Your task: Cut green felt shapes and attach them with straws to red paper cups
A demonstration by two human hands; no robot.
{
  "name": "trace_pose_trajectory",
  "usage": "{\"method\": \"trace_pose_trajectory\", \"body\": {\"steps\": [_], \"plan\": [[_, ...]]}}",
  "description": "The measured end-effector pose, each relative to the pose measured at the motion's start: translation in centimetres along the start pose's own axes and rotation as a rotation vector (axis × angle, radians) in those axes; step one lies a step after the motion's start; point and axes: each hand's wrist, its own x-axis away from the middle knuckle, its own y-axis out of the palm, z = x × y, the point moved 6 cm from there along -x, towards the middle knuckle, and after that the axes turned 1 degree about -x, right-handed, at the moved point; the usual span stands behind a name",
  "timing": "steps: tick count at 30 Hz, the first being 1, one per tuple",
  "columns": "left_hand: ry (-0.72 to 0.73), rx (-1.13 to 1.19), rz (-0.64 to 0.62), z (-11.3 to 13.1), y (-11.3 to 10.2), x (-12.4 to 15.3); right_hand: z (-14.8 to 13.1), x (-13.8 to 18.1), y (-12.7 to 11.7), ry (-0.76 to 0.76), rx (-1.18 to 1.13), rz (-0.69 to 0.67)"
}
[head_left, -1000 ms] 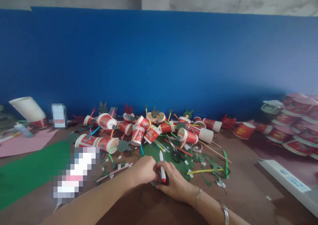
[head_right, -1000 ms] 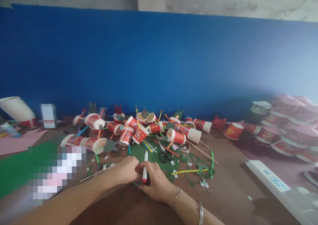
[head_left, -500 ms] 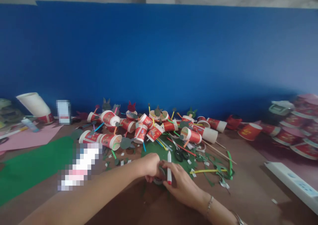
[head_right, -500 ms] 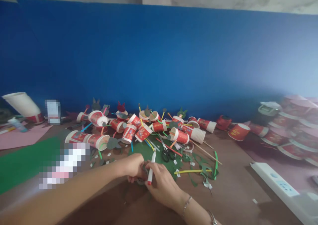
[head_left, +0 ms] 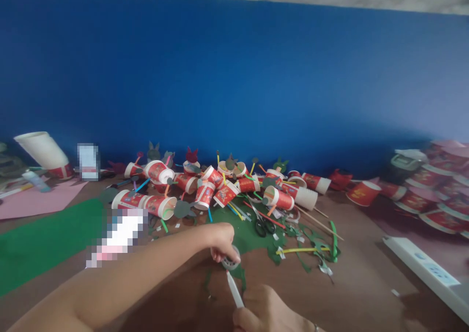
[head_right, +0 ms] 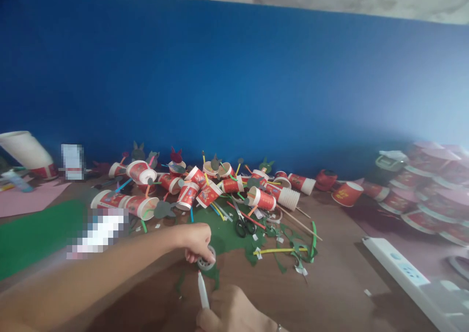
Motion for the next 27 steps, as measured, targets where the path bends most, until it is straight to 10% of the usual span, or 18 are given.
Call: {"method": "trace_pose_trajectory", "body": {"steps": [27], "plan": [[0.319, -0.506, 0.238, 1.9, -1.6, 2.7, -0.2, 0.9, 1.2, -0.161, 0.025, 0.109]]}}
